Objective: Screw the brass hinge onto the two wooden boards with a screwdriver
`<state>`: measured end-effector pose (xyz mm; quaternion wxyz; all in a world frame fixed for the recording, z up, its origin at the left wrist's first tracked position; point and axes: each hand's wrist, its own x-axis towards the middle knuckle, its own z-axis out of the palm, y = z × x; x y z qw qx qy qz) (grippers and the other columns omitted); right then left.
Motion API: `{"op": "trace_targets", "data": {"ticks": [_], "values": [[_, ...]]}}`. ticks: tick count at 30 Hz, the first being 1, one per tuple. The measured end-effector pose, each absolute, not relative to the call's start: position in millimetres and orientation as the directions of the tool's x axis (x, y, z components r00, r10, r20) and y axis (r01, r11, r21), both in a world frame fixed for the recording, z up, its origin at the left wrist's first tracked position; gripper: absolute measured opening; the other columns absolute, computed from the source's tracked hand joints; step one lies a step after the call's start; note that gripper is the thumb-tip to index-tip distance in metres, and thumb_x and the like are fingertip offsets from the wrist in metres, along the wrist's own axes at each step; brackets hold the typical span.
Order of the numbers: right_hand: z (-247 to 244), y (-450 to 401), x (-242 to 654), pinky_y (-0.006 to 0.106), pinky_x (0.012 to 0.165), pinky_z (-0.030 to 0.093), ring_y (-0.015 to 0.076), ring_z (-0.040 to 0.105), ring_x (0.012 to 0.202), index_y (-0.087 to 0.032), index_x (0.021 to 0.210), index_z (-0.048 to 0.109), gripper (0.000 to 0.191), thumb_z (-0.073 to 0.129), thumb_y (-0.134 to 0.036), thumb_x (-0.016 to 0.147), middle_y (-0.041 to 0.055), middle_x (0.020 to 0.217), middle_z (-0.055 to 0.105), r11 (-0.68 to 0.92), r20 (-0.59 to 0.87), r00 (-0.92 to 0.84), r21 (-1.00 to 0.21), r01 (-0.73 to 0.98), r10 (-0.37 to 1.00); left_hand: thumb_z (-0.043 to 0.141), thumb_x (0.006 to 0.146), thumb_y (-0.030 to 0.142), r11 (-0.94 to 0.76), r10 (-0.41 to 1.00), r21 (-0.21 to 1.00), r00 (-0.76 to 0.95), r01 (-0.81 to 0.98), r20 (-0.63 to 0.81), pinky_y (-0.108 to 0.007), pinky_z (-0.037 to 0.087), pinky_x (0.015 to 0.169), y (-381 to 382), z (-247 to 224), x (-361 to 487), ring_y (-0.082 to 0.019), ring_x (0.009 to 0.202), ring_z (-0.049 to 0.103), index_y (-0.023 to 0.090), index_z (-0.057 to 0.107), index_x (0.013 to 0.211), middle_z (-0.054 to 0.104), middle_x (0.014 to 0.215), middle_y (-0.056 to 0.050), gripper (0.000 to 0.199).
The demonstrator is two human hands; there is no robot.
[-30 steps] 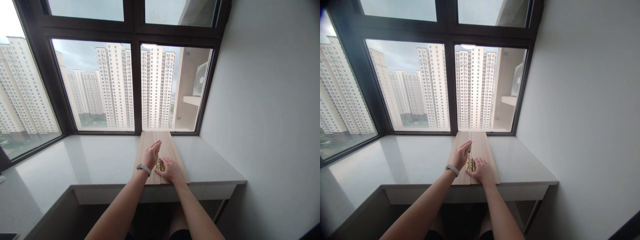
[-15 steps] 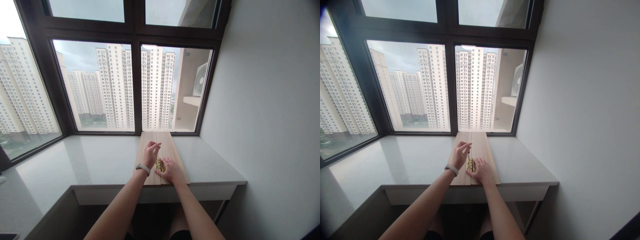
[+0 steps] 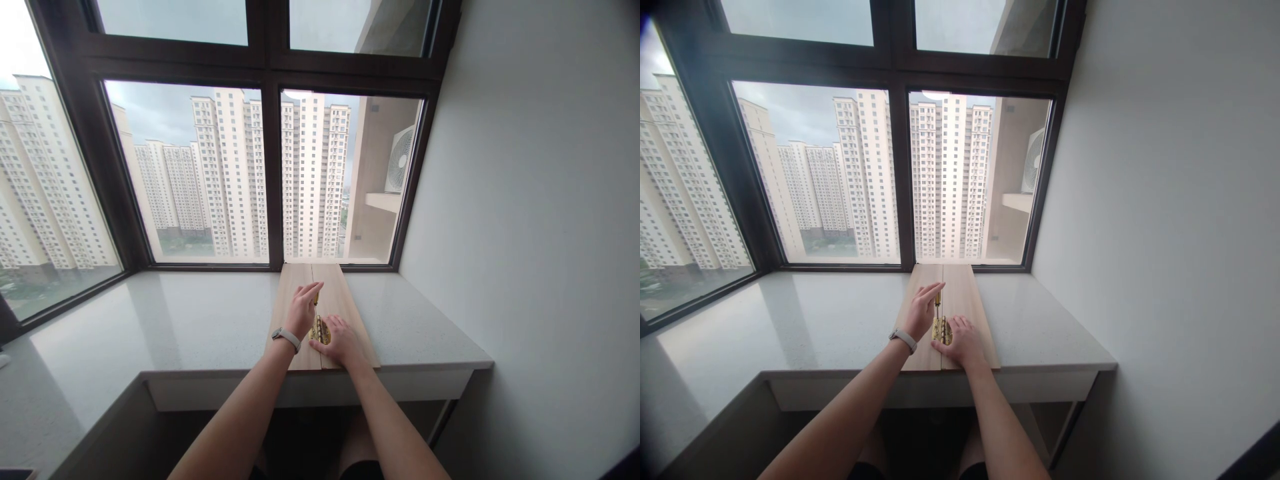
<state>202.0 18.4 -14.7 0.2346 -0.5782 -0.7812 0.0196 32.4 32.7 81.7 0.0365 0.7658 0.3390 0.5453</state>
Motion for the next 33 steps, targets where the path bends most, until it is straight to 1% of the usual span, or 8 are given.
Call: {"op": "trace_targets", "data": {"ticks": [5,10,12,18,20,27,30,33], "values": [[-13.5,17.2,202.5,0.047,0.121,0.026,0.0339,0.038,0.145,-0.02,0.146,0.053,0.091,0.053,-0.082,0.08,0.0143,0.153,0.049,0.325,0.335,-0.218,-0.305,0.895,0.917,0.037,0.105,0.017,-0.765,0.567,0.445,0.158,0.466,0.809,-0.046,0.05,0.103,30.2,84.6,32.7,-0.021,0.113,0.064,0.026,0.066,0.131,0.07,0.121,-0.007,0.04],[-11.5,15.8,202.2,0.047,0.121,0.025,0.0336,0.039,0.144,-0.021,0.146,0.053,0.089,0.055,-0.08,0.08,0.0136,0.153,0.05,0.329,0.337,-0.22,-0.311,0.892,0.915,0.049,0.103,0.026,-0.747,0.566,0.445,0.122,0.494,0.815,-0.042,0.056,0.09,27.2,86.9,33.3,-0.022,0.1,0.065,0.028,0.069,0.127,0.07,0.104,-0.006,0.031],[-11.2,15.7,202.0,0.047,0.121,0.026,0.0338,0.039,0.143,-0.023,0.147,0.053,0.088,0.056,-0.08,0.08,0.0129,0.152,0.05,0.328,0.34,-0.218,-0.31,0.892,0.915,0.051,0.103,0.028,-0.747,0.558,0.436,0.117,0.501,0.822,-0.043,0.057,0.089,27.7,86.7,33.5,-0.023,0.099,0.065,0.028,0.07,0.125,0.07,0.102,-0.007,0.03],[-11.1,15.6,202.1,0.047,0.12,0.027,0.034,0.039,0.143,-0.022,0.145,0.054,0.087,0.057,-0.079,0.079,0.0132,0.151,0.051,0.332,0.344,-0.222,-0.303,0.893,0.912,0.042,0.106,0.027,-0.787,0.568,0.477,0.157,0.392,0.808,-0.042,0.057,0.1,33.3,80.9,34.9,-0.022,0.123,0.063,0.026,0.063,0.136,0.066,0.133,-0.008,0.037],[-11.5,15.5,202.4,0.046,0.12,0.027,0.0337,0.04,0.143,-0.022,0.145,0.054,0.088,0.056,-0.08,0.079,0.0132,0.151,0.051,0.337,0.35,-0.225,-0.3,0.892,0.909,0.041,0.106,0.025,-0.787,0.575,0.492,0.154,0.373,0.803,-0.042,0.057,0.102,34.8,79.7,35.4,-0.022,0.124,0.063,0.025,0.063,0.136,0.066,0.135,-0.008,0.037],[-13.6,16.7,202.7,0.046,0.12,0.027,0.033,0.041,0.142,-0.023,0.144,0.055,0.087,0.058,-0.08,0.078,0.0132,0.151,0.051,0.325,0.356,-0.211,-0.301,0.897,0.91,0.045,0.104,0.023,-0.767,0.596,0.52,0.116,0.375,0.795,-0.037,0.06,0.091,34.1,82.8,33.8,-0.02,0.103,0.07,0.023,0.068,0.126,0.072,0.118,-0.008,0.032],[-13.3,16.5,202.8,0.046,0.12,0.027,0.0329,0.04,0.142,-0.022,0.145,0.055,0.087,0.058,-0.079,0.079,0.0131,0.152,0.05,0.326,0.351,-0.215,-0.299,0.897,0.911,0.051,0.102,0.025,-0.757,0.599,0.522,0.096,0.393,0.795,-0.034,0.059,0.081,34.4,82.3,32.8,-0.018,0.09,0.069,0.024,0.069,0.124,0.071,0.109,-0.007,0.028],[-12.4,16.1,202.4,0.047,0.121,0.026,0.0331,0.039,0.143,-0.023,0.146,0.053,0.087,0.059,-0.078,0.079,0.0125,0.152,0.05,0.319,0.342,-0.211,-0.301,0.899,0.916,0.057,0.1,0.028,-0.735,0.602,0.519,0.068,0.437,0.796,-0.033,0.058,0.075,36.1,80.1,31.7,-0.017,0.085,0.067,0.026,0.069,0.124,0.067,0.1,-0.006,0.026]]}}
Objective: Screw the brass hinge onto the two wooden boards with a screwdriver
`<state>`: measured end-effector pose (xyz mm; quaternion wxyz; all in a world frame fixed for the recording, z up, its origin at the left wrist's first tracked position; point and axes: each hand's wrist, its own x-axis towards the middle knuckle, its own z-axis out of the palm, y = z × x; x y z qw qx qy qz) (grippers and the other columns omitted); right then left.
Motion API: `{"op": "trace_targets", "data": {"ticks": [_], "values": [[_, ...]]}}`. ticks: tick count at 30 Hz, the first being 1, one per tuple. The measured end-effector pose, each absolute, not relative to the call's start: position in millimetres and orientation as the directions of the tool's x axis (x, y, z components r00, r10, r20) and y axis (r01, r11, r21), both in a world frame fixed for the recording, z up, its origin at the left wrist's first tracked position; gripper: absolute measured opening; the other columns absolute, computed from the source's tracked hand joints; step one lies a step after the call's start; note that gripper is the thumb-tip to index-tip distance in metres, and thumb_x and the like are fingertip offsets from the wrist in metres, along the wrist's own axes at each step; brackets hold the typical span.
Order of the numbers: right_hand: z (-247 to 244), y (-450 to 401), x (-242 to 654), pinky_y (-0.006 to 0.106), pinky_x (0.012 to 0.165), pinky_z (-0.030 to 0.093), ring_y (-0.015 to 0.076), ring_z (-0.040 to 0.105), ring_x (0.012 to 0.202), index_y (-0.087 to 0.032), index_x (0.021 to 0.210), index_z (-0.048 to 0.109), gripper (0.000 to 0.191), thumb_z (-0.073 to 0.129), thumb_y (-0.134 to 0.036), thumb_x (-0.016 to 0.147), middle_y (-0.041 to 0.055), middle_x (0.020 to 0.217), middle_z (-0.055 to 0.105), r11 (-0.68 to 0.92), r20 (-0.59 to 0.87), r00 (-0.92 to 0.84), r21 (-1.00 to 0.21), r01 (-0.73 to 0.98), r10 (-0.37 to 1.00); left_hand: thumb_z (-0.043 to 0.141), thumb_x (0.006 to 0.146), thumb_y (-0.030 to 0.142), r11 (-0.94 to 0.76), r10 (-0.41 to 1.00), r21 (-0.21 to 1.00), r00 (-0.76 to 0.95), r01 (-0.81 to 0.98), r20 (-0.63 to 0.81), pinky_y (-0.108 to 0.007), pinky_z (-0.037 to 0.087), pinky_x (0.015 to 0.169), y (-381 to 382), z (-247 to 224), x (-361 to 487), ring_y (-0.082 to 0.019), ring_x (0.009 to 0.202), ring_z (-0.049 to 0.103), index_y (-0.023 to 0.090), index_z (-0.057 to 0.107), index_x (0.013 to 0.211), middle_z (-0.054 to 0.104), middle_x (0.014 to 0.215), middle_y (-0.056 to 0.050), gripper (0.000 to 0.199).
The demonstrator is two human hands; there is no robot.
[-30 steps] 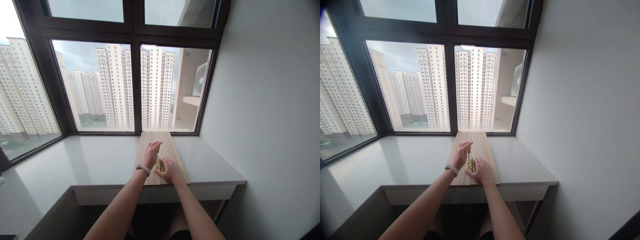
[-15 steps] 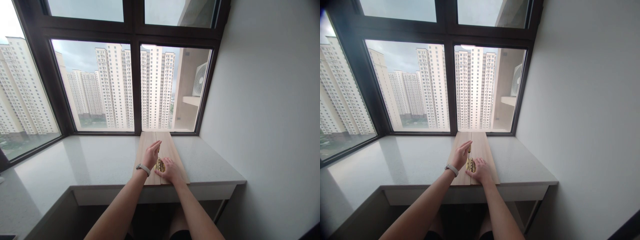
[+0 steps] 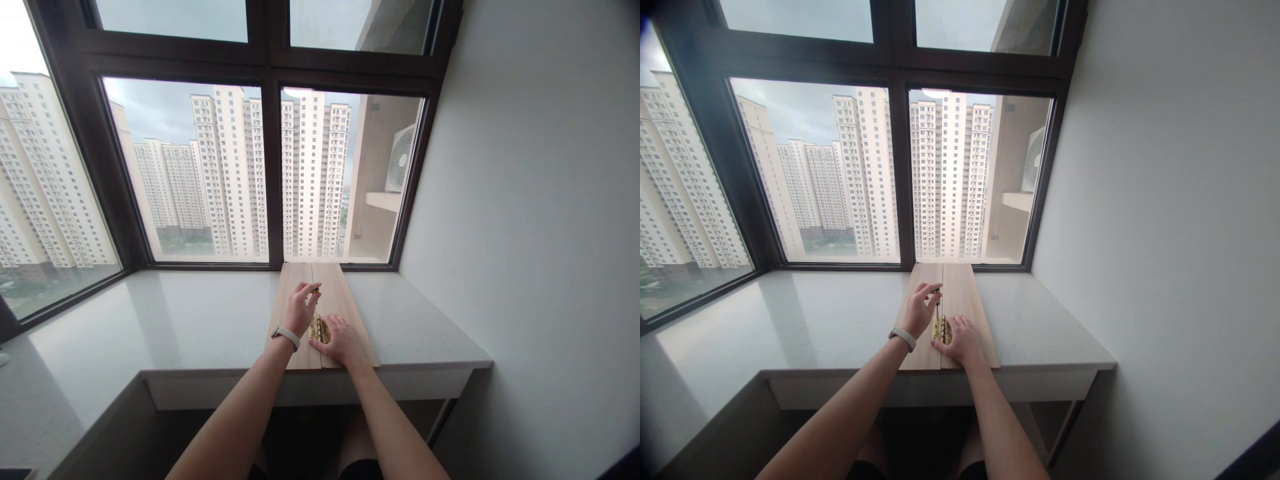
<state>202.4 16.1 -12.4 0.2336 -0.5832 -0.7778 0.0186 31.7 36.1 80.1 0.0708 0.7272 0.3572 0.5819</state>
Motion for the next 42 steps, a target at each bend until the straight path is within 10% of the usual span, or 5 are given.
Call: {"op": "trace_targets", "data": {"ticks": [17,31,42], "values": [[-11.5,15.6,201.8,0.047,0.121,0.026,0.034,0.039,0.144,-0.021,0.145,0.054,0.09,0.054,-0.082,0.079,0.0147,0.151,0.051,0.33,0.347,-0.219,-0.306,0.893,0.912,0.039,0.107,0.028,-0.772,0.567,0.469,0.131,0.43,0.813,-0.043,0.053,0.106,32.1,79.8,31.5,-0.023,0.128,0.059,0.025,0.059,0.14,0.063,0.136,-0.01,0.038],[-11.8,14.8,202.6,0.045,0.121,0.025,0.0335,0.038,0.144,-0.02,0.146,0.054,0.09,0.054,-0.081,0.08,0.0141,0.152,0.05,0.333,0.354,-0.218,-0.306,0.892,0.91,0.058,0.1,0.031,-0.742,0.589,0.496,0.084,0.451,0.804,-0.031,0.059,0.074,31.1,83.6,34.1,-0.017,0.083,0.068,0.027,0.073,0.119,0.068,0.1,-0.005,0.024],[-15.1,17.8,203.0,0.046,0.12,0.028,0.0338,0.041,0.142,-0.02,0.145,0.054,0.09,0.052,-0.082,0.08,0.0147,0.15,0.052,0.348,0.368,-0.229,-0.299,0.889,0.901,0.039,0.106,0.021,-0.784,0.571,0.49,0.136,0.382,0.809,-0.044,0.054,0.108,31.7,78.9,38.3,-0.024,0.13,0.059,0.025,0.059,0.14,0.061,0.141,-0.009,0.04]]}}
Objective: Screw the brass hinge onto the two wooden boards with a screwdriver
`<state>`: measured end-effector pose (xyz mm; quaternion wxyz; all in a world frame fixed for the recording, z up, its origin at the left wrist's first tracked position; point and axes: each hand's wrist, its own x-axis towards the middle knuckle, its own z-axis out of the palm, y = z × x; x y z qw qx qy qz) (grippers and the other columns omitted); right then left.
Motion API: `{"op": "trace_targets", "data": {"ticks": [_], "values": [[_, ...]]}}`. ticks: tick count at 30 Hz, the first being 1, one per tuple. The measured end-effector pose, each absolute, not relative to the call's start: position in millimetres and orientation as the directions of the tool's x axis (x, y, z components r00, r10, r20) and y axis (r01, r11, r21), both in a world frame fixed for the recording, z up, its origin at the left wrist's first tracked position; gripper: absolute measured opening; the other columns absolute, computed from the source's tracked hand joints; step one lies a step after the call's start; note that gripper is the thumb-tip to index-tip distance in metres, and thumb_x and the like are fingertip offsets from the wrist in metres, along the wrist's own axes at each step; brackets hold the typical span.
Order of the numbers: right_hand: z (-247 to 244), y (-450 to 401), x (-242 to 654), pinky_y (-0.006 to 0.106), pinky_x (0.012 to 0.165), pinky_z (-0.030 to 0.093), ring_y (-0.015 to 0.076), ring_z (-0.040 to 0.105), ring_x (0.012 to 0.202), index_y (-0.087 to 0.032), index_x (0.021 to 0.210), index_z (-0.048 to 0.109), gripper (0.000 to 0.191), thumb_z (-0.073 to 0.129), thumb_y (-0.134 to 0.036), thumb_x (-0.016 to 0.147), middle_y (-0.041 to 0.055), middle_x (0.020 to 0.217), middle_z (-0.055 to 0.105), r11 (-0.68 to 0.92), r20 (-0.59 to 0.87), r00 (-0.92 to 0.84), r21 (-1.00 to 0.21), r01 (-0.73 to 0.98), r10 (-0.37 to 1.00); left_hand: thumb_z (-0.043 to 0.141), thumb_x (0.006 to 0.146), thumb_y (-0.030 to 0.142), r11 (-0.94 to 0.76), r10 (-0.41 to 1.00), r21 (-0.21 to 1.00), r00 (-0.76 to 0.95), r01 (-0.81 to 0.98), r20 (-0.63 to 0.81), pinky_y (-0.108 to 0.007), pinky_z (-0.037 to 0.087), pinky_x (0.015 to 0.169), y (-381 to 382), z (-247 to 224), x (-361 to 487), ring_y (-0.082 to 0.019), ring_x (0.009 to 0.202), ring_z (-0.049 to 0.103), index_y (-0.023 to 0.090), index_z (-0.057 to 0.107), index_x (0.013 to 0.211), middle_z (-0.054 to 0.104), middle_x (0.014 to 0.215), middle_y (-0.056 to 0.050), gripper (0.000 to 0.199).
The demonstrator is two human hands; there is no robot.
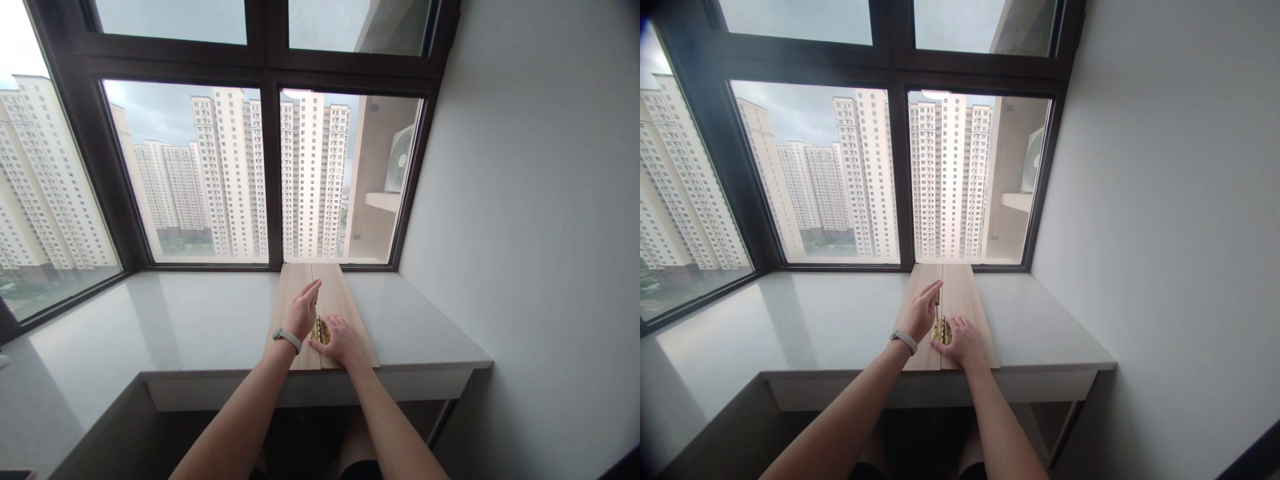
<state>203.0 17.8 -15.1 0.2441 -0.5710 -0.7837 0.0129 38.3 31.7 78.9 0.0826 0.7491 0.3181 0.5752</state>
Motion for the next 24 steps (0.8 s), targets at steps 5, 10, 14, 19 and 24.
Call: {"op": "trace_targets", "data": {"ticks": [5,10,14,19,24], "values": [[-16.1,17.7,203.7,0.047,0.12,0.028,0.034,0.04,0.143,-0.021,0.146,0.053,0.091,0.051,-0.083,0.08,0.0144,0.151,0.051,0.348,0.366,-0.229,-0.302,0.888,0.902,0.042,0.105,0.022,-0.77,0.586,0.514,0.1,0.378,0.804,-0.038,0.059,0.092,28.5,83.0,36.3,-0.021,0.111,0.067,0.023,0.065,0.129,0.068,0.126,-0.009,0.033],[-16.9,18.1,203.1,0.048,0.12,0.028,0.0344,0.04,0.143,-0.021,0.145,0.054,0.09,0.054,-0.082,0.079,0.0147,0.151,0.051,0.343,0.371,-0.221,-0.305,0.888,0.902,0.055,0.101,0.027,-0.749,0.582,0.499,0.073,0.436,0.81,-0.034,0.059,0.078,28.4,84.5,34.6,-0.019,0.09,0.068,0.024,0.071,0.117,0.069,0.105,-0.007,0.023],[-17.1,18.6,202.5,0.048,0.12,0.027,0.0345,0.04,0.143,-0.021,0.145,0.054,0.089,0.055,-0.081,0.079,0.0146,0.15,0.052,0.341,0.376,-0.218,-0.3,0.891,0.901,0.057,0.1,0.029,-0.747,0.579,0.492,0.072,0.447,0.812,-0.034,0.059,0.077,30.2,82.2,33.8,-0.018,0.089,0.068,0.027,0.071,0.12,0.067,0.104,-0.006,0.025],[-14.5,17.5,202.6,0.047,0.12,0.027,0.0339,0.04,0.143,-0.022,0.145,0.054,0.087,0.057,-0.079,0.08,0.014,0.15,0.052,0.342,0.366,-0.224,-0.298,0.891,0.903,0.048,0.104,0.027,-0.759,0.581,0.489,0.107,0.43,0.807,-0.041,0.057,0.098,30.4,79.5,33.6,-0.023,0.118,0.065,0.028,0.065,0.133,0.064,0.131,-0.009,0.034],[-11.6,16.2,202.3,0.046,0.12,0.027,0.0337,0.039,0.143,-0.022,0.145,0.054,0.087,0.056,-0.079,0.08,0.0143,0.15,0.052,0.336,0.35,-0.224,-0.301,0.893,0.909,0.04,0.106,0.024,-0.784,0.579,0.505,0.135,0.361,0.804,-0.041,0.052,0.11,33.5,77.1,34.8,-0.022,0.133,0.057,0.026,0.059,0.14,0.059,0.144,-0.008,0.04]]}}
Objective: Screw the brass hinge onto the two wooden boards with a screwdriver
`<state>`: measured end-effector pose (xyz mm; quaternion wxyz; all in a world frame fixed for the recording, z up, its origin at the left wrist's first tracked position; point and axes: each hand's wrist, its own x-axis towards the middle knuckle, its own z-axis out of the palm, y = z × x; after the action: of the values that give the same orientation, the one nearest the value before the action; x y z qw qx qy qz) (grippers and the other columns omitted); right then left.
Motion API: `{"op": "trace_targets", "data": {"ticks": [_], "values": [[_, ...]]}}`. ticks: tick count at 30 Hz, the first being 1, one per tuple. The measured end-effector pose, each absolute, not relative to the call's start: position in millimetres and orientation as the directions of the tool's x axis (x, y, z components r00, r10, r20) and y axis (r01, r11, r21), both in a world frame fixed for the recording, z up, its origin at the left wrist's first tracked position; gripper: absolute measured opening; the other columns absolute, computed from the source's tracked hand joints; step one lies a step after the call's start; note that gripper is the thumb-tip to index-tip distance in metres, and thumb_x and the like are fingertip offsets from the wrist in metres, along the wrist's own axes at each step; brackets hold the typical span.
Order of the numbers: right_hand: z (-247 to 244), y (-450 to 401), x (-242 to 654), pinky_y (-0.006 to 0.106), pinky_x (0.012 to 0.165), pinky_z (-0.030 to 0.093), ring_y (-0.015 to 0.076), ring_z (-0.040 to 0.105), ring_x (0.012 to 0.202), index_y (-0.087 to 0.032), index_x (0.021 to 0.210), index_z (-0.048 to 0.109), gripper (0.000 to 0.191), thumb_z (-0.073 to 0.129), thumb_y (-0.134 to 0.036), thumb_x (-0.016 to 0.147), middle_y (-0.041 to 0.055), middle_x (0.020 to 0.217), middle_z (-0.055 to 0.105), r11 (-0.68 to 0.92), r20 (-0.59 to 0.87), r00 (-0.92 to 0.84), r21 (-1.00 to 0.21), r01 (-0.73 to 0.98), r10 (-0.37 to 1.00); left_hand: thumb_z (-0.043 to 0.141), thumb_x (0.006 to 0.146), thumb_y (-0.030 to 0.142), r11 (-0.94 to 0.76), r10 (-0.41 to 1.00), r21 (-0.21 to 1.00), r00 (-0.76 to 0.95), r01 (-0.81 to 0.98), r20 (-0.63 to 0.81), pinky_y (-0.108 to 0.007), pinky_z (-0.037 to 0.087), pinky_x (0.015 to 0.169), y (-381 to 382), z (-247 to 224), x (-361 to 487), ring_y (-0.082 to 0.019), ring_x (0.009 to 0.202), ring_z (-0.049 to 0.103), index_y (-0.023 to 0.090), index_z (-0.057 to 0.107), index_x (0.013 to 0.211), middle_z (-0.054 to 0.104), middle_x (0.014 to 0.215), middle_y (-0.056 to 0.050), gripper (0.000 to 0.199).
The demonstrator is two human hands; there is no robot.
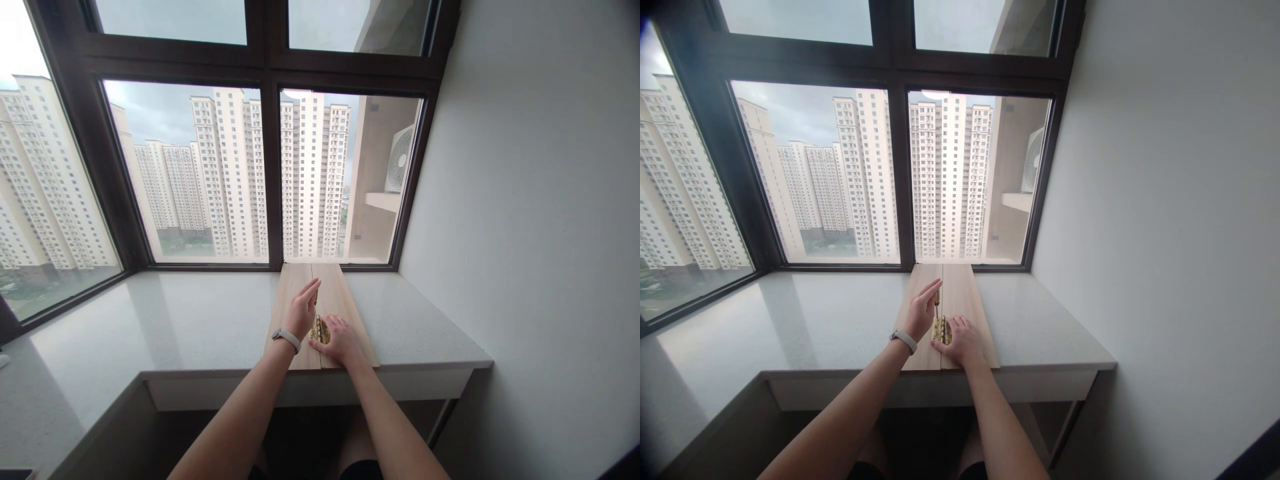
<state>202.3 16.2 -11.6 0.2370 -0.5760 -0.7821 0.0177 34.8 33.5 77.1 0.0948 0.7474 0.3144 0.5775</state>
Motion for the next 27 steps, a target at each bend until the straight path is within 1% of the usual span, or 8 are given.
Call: {"op": "trace_targets", "data": {"ticks": [3,9,12,15,18,23,25,27], "values": [[-10.8,15.6,202.3,0.047,0.12,0.026,0.0341,0.039,0.144,-0.021,0.145,0.054,0.088,0.056,-0.08,0.08,0.0145,0.151,0.051,0.337,0.344,-0.227,-0.306,0.89,0.911,0.039,0.106,0.024,-0.784,0.58,0.512,0.118,0.351,0.806,-0.042,0.053,0.107,33.5,77.7,35.3,-0.022,0.128,0.06,0.025,0.061,0.138,0.063,0.139,-0.009,0.038],[-10.4,15.1,202.3,0.048,0.121,0.026,0.0345,0.038,0.145,-0.021,0.146,0.054,0.088,0.057,-0.079,0.08,0.014,0.153,0.049,0.327,0.332,-0.217,-0.325,0.888,0.918,0.048,0.104,0.026,-0.761,0.591,0.517,0.092,0.392,0.801,-0.036,0.06,0.083,28.7,81.8,35.7,-0.019,0.097,0.069,0.025,0.067,0.127,0.069,0.114,-0.008,0.031],[-10.8,15.3,202.2,0.049,0.121,0.025,0.0344,0.037,0.145,-0.023,0.147,0.053,0.086,0.059,-0.077,0.08,0.0131,0.153,0.049,0.324,0.327,-0.215,-0.327,0.888,0.92,0.054,0.101,0.028,-0.747,0.595,0.507,0.092,0.431,0.798,-0.034,0.06,0.079,27.9,83.3,36.1,-0.019,0.09,0.069,0.025,0.069,0.122,0.067,0.104,-0.007,0.026],[-11.6,15.6,202.1,0.049,0.121,0.025,0.0345,0.037,0.145,-0.023,0.147,0.053,0.087,0.059,-0.077,0.08,0.013,0.153,0.049,0.322,0.335,-0.21,-0.324,0.89,0.918,0.053,0.102,0.028,-0.747,0.597,0.502,0.105,0.436,0.795,-0.035,0.06,0.082,27.4,83.8,36.4,-0.02,0.095,0.069,0.026,0.068,0.124,0.067,0.109,-0.007,0.027],[-12.5,16.2,202.0,0.048,0.121,0.025,0.0345,0.038,0.144,-0.022,0.147,0.053,0.088,0.057,-0.079,0.079,0.0137,0.153,0.05,0.328,0.341,-0.216,-0.318,0.89,0.915,0.047,0.104,0.027,-0.759,0.591,0.502,0.116,0.415,0.798,-0.038,0.059,0.09,26.4,82.3,36.6,-0.022,0.109,0.067,0.026,0.065,0.131,0.066,0.123,-0.01,0.032],[-12.0,16.3,202.0,0.048,0.12,0.026,0.0343,0.04,0.143,-0.021,0.144,0.055,0.087,0.057,-0.079,0.079,0.0148,0.15,0.052,0.331,0.349,-0.217,-0.311,0.891,0.912,0.04,0.106,0.024,-0.781,0.582,0.509,0.127,0.362,0.803,-0.044,0.053,0.108,26.6,78.3,37.9,-0.024,0.132,0.057,0.026,0.058,0.14,0.058,0.144,-0.01,0.039],[-11.0,15.6,201.9,0.048,0.12,0.026,0.0344,0.04,0.142,-0.021,0.143,0.056,0.086,0.058,-0.079,0.079,0.0147,0.149,0.053,0.333,0.354,-0.217,-0.313,0.889,0.91,0.04,0.106,0.023,-0.787,0.576,0.506,0.128,0.352,0.807,-0.044,0.053,0.108,27.2,78.5,38.8,-0.024,0.131,0.058,0.026,0.059,0.139,0.06,0.142,-0.009,0.038],[-10.0,14.8,201.8,0.048,0.12,0.027,0.0343,0.041,0.142,-0.022,0.143,0.056,0.085,0.058,-0.079,0.079,0.0143,0.148,0.054,0.339,0.356,-0.22,-0.316,0.886,0.908,0.041,0.105,0.022,-0.785,0.577,0.507,0.124,0.356,0.807,-0.042,0.056,0.103,27.5,80.0,39.6,-0.023,0.124,0.063,0.025,0.062,0.134,0.065,0.135,-0.009,0.036]]}}
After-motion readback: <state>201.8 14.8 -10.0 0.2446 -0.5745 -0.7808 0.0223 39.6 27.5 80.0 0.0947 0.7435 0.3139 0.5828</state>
